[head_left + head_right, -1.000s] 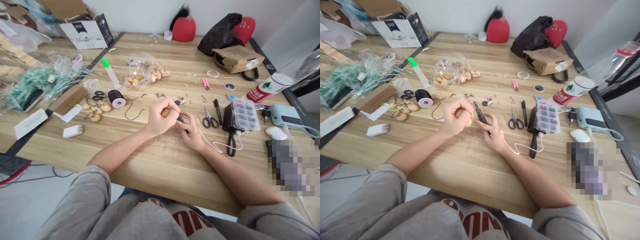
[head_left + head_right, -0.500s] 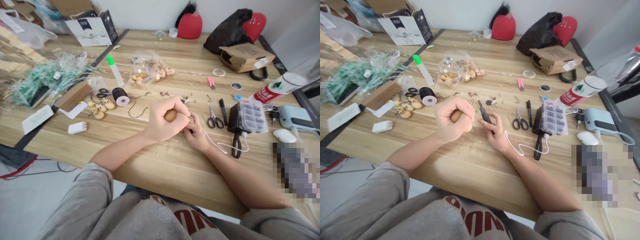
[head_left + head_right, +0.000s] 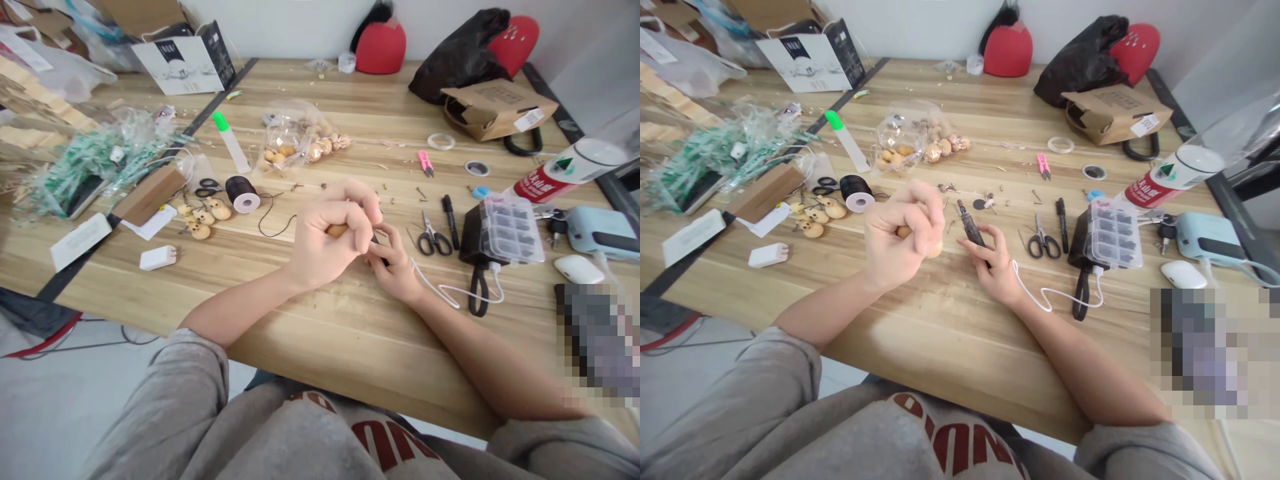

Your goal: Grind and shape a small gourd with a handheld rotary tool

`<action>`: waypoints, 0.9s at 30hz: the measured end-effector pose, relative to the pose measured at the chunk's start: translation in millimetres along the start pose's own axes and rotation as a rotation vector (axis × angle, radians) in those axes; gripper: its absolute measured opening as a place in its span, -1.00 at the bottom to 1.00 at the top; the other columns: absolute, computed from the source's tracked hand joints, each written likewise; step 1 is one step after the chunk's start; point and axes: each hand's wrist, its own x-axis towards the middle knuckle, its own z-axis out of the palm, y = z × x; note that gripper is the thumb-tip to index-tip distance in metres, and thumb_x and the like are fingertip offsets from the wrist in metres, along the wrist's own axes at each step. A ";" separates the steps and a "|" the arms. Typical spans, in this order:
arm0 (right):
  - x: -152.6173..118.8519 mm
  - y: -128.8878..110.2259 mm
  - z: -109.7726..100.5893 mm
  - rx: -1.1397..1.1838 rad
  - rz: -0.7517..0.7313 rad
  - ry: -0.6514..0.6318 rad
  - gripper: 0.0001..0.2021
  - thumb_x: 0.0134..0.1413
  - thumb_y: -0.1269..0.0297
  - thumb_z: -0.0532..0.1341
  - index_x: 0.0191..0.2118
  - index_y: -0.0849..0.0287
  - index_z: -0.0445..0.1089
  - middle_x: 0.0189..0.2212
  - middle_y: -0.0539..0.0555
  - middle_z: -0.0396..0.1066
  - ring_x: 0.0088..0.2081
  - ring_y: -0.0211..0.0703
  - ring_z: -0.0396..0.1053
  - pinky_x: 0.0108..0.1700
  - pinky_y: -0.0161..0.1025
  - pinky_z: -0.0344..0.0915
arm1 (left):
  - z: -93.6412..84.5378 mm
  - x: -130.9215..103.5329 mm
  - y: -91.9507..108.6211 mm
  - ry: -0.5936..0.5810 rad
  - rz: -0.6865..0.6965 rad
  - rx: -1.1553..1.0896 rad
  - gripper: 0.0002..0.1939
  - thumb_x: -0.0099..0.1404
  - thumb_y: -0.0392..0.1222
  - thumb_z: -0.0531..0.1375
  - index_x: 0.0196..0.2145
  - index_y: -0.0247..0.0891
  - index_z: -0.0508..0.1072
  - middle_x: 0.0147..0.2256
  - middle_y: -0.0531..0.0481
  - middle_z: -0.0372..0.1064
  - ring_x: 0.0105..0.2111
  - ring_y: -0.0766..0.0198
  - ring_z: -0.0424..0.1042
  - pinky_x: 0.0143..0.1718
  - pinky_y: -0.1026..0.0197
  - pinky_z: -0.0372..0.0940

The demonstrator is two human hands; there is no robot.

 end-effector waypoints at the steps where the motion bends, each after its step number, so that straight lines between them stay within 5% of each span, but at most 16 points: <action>1: 0.0 0.1 0.0 0.006 -0.003 -0.002 -0.58 0.27 0.47 0.06 0.07 -0.06 0.52 0.21 0.16 0.13 -0.35 -0.33 0.44 -0.26 -0.10 0.57 | 0.7 0.2 0.6 0.019 -0.009 0.001 -0.57 0.25 -0.38 0.29 -0.67 -0.31 0.20 -0.43 0.10 0.28 -0.47 0.51 0.34 -0.39 0.28 0.38; 4: 0.3 0.2 -0.1 0.006 -0.001 -0.004 -0.57 0.28 0.47 0.04 0.09 -0.05 0.51 0.21 0.17 0.13 -0.39 -0.36 0.43 -0.29 -0.11 0.56 | 2.5 0.4 2.6 0.088 -0.051 0.058 -0.47 0.22 -0.32 0.32 -0.68 -0.30 0.04 -0.45 0.08 0.22 -0.47 0.47 0.31 -0.44 0.28 0.36; 10: 0.5 -0.7 -0.5 -0.011 0.022 -0.009 -0.59 0.29 0.45 0.05 0.07 -0.05 0.52 0.20 0.16 0.14 -0.35 -0.32 0.43 -0.26 -0.07 0.57 | 2.6 0.3 5.5 0.106 -0.006 0.075 -0.51 0.12 -0.52 0.22 -0.65 -0.29 -0.05 -0.49 0.10 0.18 -0.56 0.51 0.18 -0.53 0.29 0.27; 20: 0.3 -0.1 0.4 -0.021 0.005 0.009 -0.58 0.27 0.47 0.05 0.05 -0.07 0.53 0.17 0.16 0.17 -0.16 -0.15 0.48 -0.26 -0.10 0.58 | -2.5 1.1 6.8 0.045 0.072 0.123 -0.71 0.27 -0.33 0.31 -0.58 -0.21 0.39 -0.41 0.07 0.32 -0.47 0.43 0.38 -0.46 0.29 0.35; 27: 1.1 -1.5 -2.3 -0.047 0.001 0.005 -0.60 0.26 0.44 0.09 0.03 -0.10 0.54 0.22 0.13 0.19 0.22 0.10 0.35 0.10 0.13 0.53 | -6.2 -3.9 6.6 -0.043 0.002 0.330 -0.84 0.34 -0.16 0.24 -0.41 -0.03 0.56 -0.30 0.03 0.48 -0.29 0.30 0.51 -0.38 0.25 0.43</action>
